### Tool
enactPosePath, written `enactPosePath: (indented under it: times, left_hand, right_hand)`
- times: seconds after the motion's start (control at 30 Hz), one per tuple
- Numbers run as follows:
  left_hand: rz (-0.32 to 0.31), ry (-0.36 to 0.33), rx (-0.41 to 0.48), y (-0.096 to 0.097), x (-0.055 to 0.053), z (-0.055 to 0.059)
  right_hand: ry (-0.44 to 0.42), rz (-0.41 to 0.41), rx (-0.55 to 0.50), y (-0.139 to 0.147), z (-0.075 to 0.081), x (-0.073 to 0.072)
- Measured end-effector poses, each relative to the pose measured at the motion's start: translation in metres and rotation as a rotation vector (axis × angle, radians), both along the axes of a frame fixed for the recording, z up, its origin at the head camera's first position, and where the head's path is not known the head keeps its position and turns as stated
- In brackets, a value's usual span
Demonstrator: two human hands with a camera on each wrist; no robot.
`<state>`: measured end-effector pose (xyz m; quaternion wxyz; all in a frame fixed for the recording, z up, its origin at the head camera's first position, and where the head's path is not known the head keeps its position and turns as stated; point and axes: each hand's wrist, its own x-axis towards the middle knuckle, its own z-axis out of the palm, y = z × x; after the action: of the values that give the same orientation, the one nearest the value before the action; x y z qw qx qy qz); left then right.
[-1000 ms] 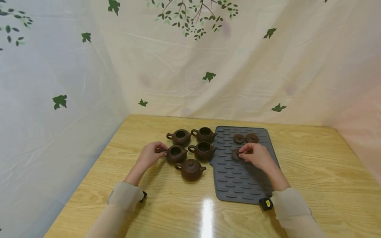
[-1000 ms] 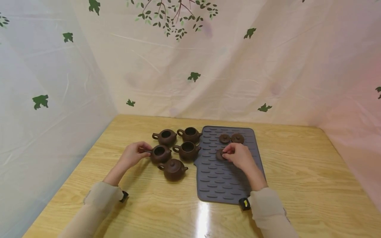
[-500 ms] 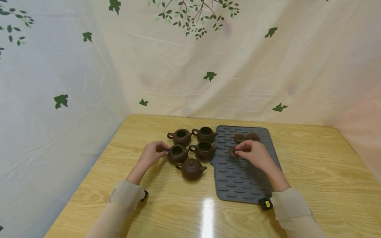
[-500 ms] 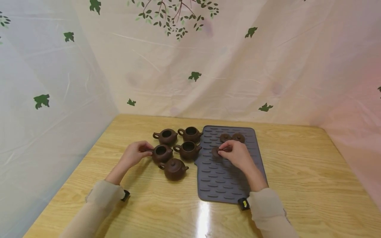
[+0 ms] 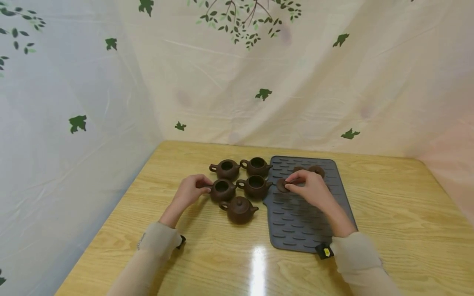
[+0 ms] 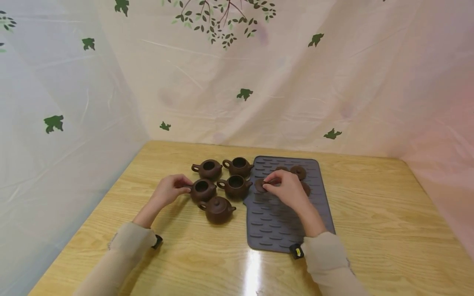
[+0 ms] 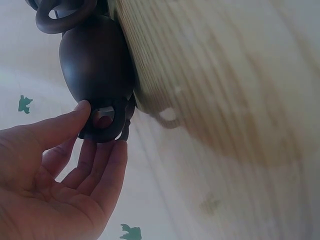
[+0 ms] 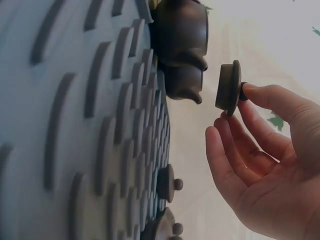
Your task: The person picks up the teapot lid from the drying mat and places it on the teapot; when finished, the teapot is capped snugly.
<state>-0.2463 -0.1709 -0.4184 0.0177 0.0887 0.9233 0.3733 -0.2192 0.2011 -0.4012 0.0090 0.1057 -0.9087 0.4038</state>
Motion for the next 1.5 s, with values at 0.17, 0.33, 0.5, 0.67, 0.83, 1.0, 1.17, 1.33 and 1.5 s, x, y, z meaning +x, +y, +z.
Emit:
enactPosePath:
  times: [0.17,0.33,0.5,0.67,0.83,1.0,1.17,1.33,1.5]
  left_hand:
    - [-0.001,0.006,0.006,0.0,0.0,0.0]
    - [-0.003,0.01,0.008,0.0,-0.001,0.0]
    - [-0.009,0.02,0.003,0.001,-0.001,0.0]
    - [-0.013,0.021,0.007,0.002,-0.001,0.0]
    - [-0.014,0.017,0.011,0.002,-0.001,0.0]
    - [-0.002,0.005,0.012,0.002,0.0,0.001]
    - [0.0,-0.003,0.005,0.002,0.0,0.001]
    - [0.002,-0.007,0.004,0.002,-0.001,0.001]
    - [0.01,-0.012,-0.011,0.003,-0.001,0.001]
  right_hand:
    - [0.014,0.011,0.002,-0.009,0.002,-0.002]
    - [0.017,0.027,-0.005,-0.02,0.005,-0.003]
    - [0.048,0.05,-0.022,-0.034,0.007,-0.006]
    - [0.041,0.08,-0.034,-0.049,0.011,-0.008]
    - [0.027,0.097,-0.043,-0.067,0.014,-0.011]
    - [0.017,0.116,-0.049,-0.086,0.012,-0.016]
    - [0.01,0.136,-0.059,-0.103,0.01,-0.019]
    - [0.028,0.13,-0.036,-0.118,0.007,-0.022]
    - [0.018,0.125,-0.029,-0.131,0.005,-0.027]
